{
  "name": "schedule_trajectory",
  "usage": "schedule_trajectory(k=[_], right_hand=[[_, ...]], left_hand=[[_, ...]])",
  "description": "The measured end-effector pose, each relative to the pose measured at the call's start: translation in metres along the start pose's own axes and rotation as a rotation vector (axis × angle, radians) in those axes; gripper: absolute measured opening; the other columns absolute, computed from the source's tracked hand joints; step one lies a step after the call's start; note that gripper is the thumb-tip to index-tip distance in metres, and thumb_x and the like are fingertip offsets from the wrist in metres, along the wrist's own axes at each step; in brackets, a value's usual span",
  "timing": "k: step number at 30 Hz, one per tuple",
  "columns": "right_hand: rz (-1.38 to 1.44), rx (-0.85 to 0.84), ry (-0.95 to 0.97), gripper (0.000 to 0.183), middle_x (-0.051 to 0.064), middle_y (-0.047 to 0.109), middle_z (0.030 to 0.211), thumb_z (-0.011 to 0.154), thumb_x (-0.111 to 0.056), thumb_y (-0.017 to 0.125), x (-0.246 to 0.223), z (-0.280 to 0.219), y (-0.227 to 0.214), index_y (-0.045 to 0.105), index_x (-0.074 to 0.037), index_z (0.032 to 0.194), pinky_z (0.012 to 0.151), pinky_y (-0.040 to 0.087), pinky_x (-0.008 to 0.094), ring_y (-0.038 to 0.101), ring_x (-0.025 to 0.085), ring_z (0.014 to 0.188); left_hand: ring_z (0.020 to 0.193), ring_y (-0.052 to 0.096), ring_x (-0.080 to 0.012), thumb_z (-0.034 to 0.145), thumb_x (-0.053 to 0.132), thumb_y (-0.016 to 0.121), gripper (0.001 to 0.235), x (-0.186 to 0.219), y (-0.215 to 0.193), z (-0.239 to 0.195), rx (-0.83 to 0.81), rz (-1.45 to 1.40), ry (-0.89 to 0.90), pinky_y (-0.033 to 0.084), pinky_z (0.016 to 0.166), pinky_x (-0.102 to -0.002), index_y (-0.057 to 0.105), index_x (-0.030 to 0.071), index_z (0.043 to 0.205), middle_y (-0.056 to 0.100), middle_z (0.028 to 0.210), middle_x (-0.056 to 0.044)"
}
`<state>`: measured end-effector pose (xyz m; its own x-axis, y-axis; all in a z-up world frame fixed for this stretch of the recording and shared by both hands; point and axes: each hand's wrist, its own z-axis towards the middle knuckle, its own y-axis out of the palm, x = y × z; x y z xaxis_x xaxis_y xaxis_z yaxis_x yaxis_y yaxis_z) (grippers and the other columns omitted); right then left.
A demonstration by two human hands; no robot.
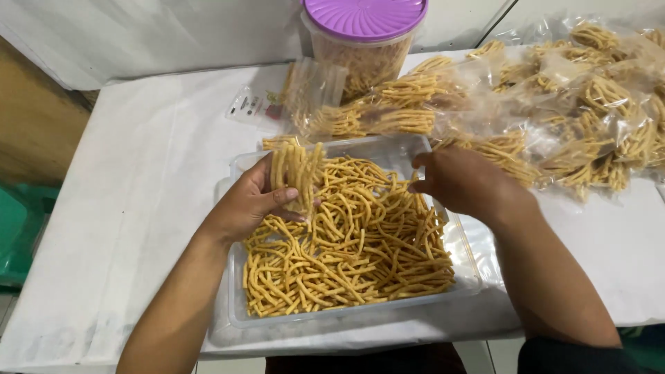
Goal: Packaging fried snack sticks into small plastic bags from a large tray
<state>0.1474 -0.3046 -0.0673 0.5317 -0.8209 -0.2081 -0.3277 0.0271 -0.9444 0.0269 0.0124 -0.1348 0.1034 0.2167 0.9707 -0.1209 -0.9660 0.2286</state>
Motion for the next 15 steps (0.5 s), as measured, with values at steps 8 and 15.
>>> schedule_trajectory(k=[8, 15], right_hand=[[0.21, 0.045, 0.035, 0.023, 0.028, 0.075, 0.096, 0.094, -0.016, 0.066, -0.008, -0.007, -0.004, 0.076, -0.004, 0.11, 0.078, 0.059, 0.055, 0.074, 0.049, 0.092], [1.028, 0.891, -0.506, 0.008, 0.023, 0.065, 0.099, 0.111, 0.012, 0.059, 0.045, -0.048, -0.015, 0.057, 0.009, 0.118, 0.075, 0.06, 0.028, 0.071, 0.026, 0.088]], left_hand=[[0.088, 0.075, -0.0248, 0.079, -0.007, 0.081, 0.058, -0.02, 0.005, -0.004, 0.011, 0.029, 0.1, 0.069, 0.071, -0.04, 0.055, 0.006, 0.13, 0.076, 0.103, -0.018], [0.116, 0.063, -0.0146, 0.082, 0.017, 0.083, 0.084, -0.029, 0.005, -0.009, -0.008, 0.498, 0.092, 0.052, 0.098, -0.026, 0.042, 0.013, 0.155, 0.062, 0.136, -0.006]])
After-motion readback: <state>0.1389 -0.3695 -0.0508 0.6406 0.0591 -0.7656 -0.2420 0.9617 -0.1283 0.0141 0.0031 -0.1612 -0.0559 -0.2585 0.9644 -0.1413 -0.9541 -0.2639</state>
